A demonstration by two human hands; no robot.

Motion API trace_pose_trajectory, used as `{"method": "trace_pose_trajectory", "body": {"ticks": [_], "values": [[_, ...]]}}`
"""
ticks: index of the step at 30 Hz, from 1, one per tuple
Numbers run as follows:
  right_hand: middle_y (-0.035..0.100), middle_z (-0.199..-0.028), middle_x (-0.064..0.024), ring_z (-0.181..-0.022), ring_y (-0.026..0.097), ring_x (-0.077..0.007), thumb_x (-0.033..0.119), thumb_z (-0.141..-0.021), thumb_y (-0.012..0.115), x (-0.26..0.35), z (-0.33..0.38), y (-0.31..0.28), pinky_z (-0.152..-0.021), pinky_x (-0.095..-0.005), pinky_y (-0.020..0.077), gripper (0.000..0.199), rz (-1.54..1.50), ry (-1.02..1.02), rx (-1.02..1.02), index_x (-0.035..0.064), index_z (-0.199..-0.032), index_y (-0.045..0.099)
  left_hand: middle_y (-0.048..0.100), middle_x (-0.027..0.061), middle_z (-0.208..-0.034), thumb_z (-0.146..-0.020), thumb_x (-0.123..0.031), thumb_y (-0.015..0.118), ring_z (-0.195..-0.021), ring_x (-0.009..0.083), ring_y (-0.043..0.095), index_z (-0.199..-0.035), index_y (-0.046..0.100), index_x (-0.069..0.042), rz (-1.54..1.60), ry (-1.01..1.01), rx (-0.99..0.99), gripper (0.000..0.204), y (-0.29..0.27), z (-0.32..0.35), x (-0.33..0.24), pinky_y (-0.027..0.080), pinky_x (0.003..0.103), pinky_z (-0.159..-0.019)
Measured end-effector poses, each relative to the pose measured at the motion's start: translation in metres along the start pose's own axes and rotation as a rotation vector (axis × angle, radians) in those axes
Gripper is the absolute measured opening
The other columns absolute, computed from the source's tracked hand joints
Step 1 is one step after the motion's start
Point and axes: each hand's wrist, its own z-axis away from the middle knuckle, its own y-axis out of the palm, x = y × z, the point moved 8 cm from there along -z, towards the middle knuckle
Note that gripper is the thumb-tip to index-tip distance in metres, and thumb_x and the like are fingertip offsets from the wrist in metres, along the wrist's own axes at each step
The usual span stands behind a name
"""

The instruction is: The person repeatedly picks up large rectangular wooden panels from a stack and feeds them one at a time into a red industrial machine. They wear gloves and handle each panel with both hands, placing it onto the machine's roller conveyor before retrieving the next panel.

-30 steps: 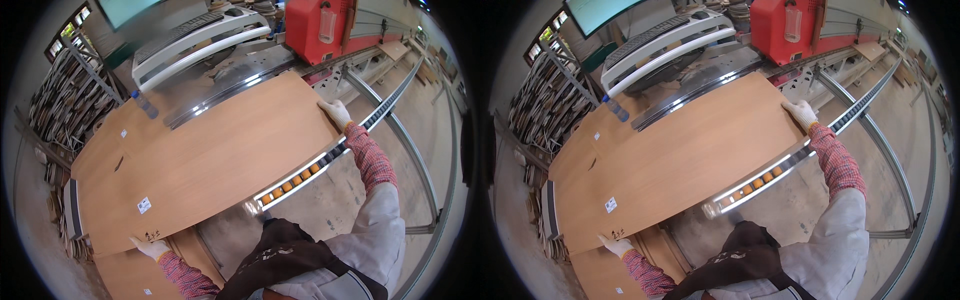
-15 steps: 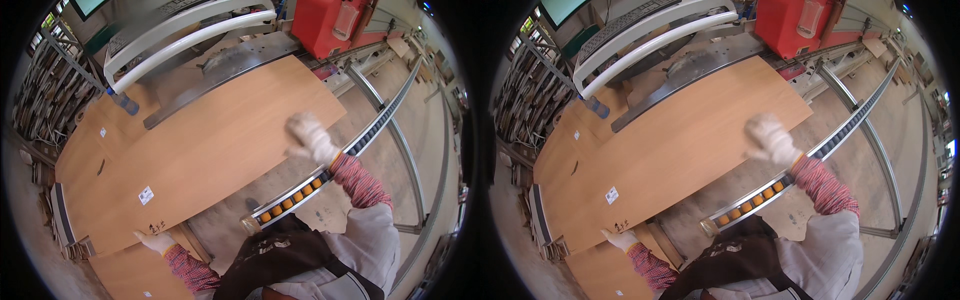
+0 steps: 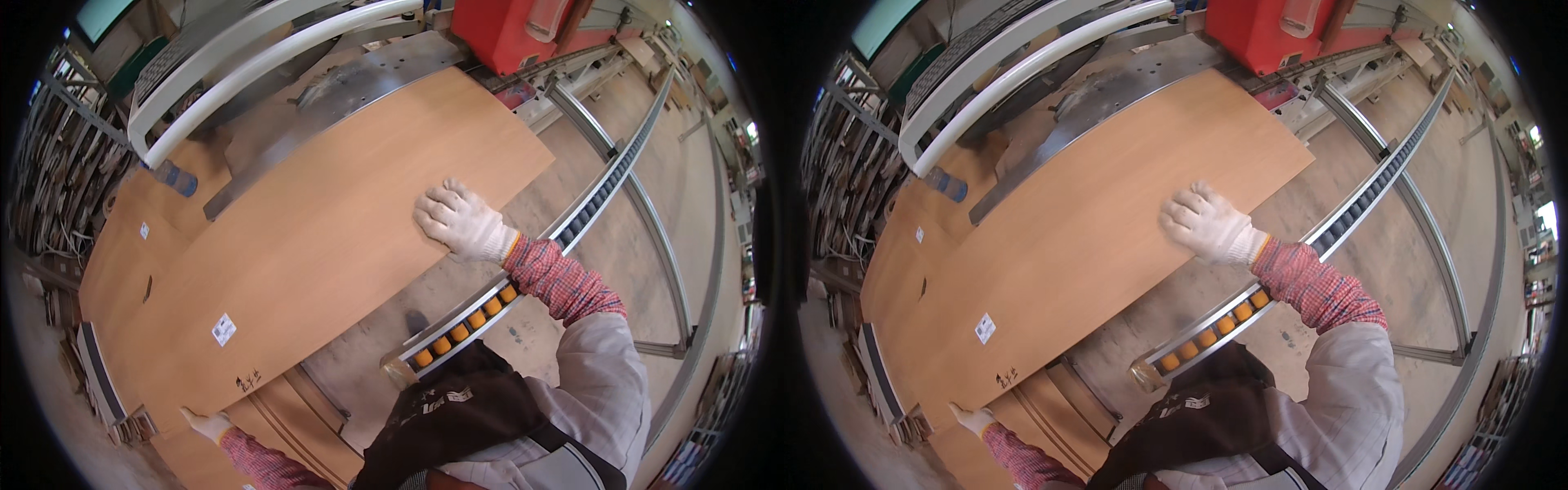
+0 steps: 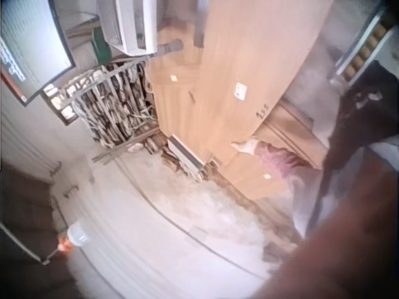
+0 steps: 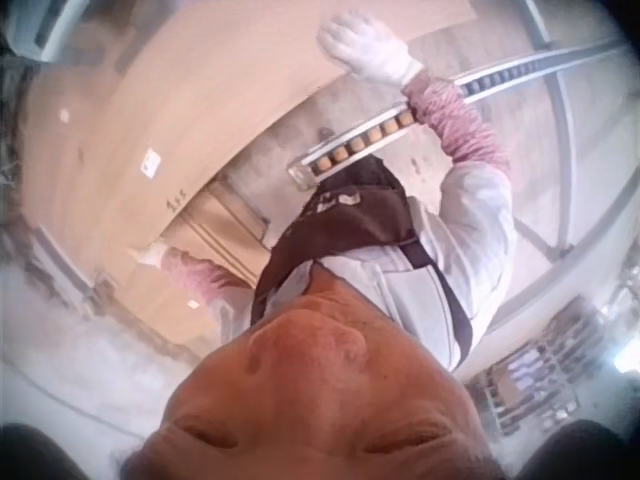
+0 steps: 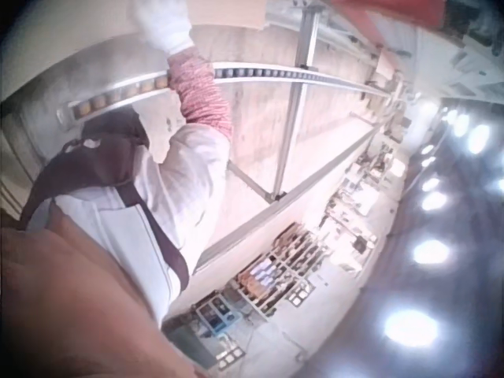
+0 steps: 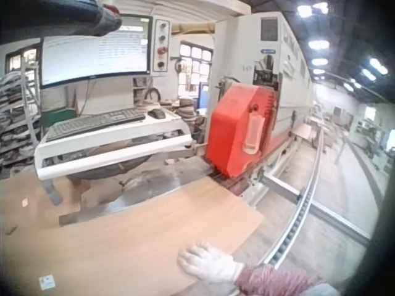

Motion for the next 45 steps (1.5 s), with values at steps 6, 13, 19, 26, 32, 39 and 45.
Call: {"method": "trace_pose_trajectory", "body": {"ticks": [6, 13, 19, 26, 32, 39, 45], "values": [[0.066, -0.125, -0.0109, -0.120, 0.062, -0.0298, 0.022, -0.087, 0.069, -0.030, 0.015, -0.009, -0.106, -0.0517, 0.0487, 0.036, -0.025, 0.024, 0.040, 0.0068, -0.119, 0.065, 0.046, 0.0156, -0.155, -0.111, -0.029, 0.044, -0.133, 0.0278, 0.053, -0.155, 0.035, 0.006, -0.119, 0.181, 0.050, 0.057, 0.039, 0.050, -0.010, 0.045, 0.036, -0.113], [0.067, -0.122, -0.0112, -0.120, 0.063, -0.0305, 0.016, -0.083, 0.073, -0.100, 0.055, -0.021, -0.106, -0.0514, 0.0496, 0.034, 0.031, 0.063, 0.003, 0.0056, -0.115, 0.067, 0.047, 0.0109, -0.157, -0.112, -0.041, 0.042, -0.141, 0.0260, 0.047, -0.153, 0.042, 0.004, 0.231, -0.127, -0.041, 0.060, 0.117, 0.127, -0.016, 0.041, 0.037, -0.116], [0.065, -0.124, -0.0108, -0.117, 0.062, -0.0304, 0.017, -0.081, 0.071, -0.158, 0.090, -0.026, -0.106, -0.0502, 0.0484, 0.036, 0.022, 0.078, 0.035, 0.0064, -0.116, 0.067, 0.048, 0.0106, -0.156, -0.112, -0.038, 0.040, -0.140, 0.0265, 0.047, -0.152, 0.043, 0.000, 0.277, -0.183, -0.059, 0.055, 0.172, 0.193, -0.023, 0.041, 0.040, -0.117], [0.062, -0.134, -0.0177, -0.130, 0.056, -0.0403, 0.015, -0.080, 0.066, -0.225, 0.139, -0.030, -0.113, -0.0555, 0.0414, 0.048, -0.056, 0.113, 0.066, -0.0023, -0.125, 0.063, 0.045, 0.0097, -0.159, -0.104, -0.060, 0.042, -0.144, 0.0337, 0.043, -0.155, 0.042, -0.010, 0.558, -0.392, -0.007, 0.071, 0.243, 0.260, -0.017, 0.032, 0.054, -0.120], [0.055, -0.141, -0.0203, -0.136, 0.049, -0.0420, 0.017, -0.071, 0.070, -0.241, 0.157, -0.019, -0.118, -0.0569, 0.0346, 0.068, 0.051, 0.107, 0.128, -0.0013, -0.135, 0.057, 0.047, 0.0073, -0.157, -0.105, -0.058, 0.046, -0.144, 0.0311, 0.043, -0.155, 0.042, -0.014, 0.647, -0.490, -0.011, 0.067, 0.309, 0.326, -0.027, 0.038, 0.053, -0.118], [0.058, -0.133, -0.0166, -0.128, 0.053, -0.0366, 0.017, -0.070, 0.074, -0.104, 0.064, -0.020, -0.114, -0.0579, 0.0381, 0.065, -0.084, -0.088, 0.054, 0.0025, -0.132, 0.059, 0.048, 0.0106, -0.156, -0.109, -0.054, 0.039, -0.140, 0.0363, 0.048, -0.153, 0.042, -0.010, 0.713, -0.673, 0.305, 0.062, 0.338, 0.365, -0.027, 0.040, 0.055, -0.118], [0.061, -0.123, -0.0154, -0.119, 0.056, -0.0343, 0.019, -0.081, 0.065, -0.045, 0.023, -0.019, -0.107, -0.0572, 0.0415, 0.046, -0.112, -0.178, -0.054, 0.0027, -0.124, 0.061, 0.047, 0.0198, -0.155, -0.105, -0.062, 0.036, -0.145, 0.0376, 0.043, -0.155, 0.036, 0.000, 0.717, -0.463, 0.082, 0.080, 0.235, 0.233, -0.020, 0.035, 0.054, -0.120]]}}
